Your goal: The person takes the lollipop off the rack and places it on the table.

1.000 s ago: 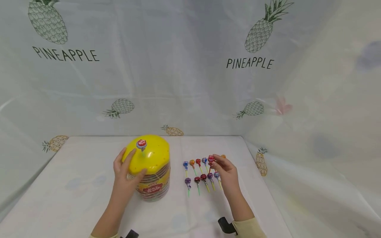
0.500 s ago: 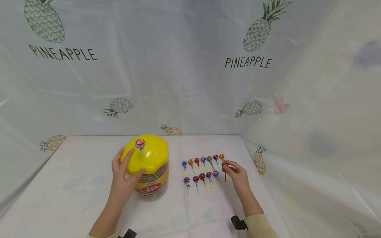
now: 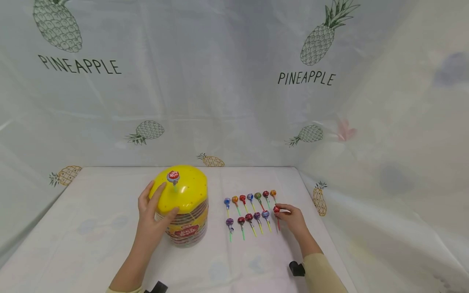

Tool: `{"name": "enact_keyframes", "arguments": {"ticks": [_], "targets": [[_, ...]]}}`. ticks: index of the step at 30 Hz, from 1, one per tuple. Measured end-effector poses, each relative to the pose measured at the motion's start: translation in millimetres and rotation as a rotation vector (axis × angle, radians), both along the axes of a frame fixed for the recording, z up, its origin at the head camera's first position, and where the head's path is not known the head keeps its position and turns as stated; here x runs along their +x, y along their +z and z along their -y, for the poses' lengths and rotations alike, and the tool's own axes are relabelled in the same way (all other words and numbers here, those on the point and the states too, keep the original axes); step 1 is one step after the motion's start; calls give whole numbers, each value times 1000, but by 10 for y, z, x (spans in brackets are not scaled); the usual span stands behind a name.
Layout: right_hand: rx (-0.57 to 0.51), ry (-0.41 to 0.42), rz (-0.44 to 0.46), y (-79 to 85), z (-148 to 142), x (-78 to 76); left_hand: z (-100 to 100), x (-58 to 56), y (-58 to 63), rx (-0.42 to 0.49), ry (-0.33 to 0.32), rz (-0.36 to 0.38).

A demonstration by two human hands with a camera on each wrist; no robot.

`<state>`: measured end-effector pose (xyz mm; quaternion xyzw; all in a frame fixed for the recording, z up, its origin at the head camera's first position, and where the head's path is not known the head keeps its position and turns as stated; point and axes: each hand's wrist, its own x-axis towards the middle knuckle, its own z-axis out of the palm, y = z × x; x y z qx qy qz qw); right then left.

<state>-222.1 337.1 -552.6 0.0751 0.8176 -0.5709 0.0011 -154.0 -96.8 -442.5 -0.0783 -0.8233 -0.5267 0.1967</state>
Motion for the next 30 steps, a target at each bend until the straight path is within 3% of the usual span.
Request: {"name": "enact_keyframes", "arguments": {"ticks": [16,30], "targets": [[157,-41,87,-202,22,-169,1,0,-8,-4,0,-3],[209,3,54,-221,65,-197,1,-9,-19,-3,4,-7]]}}
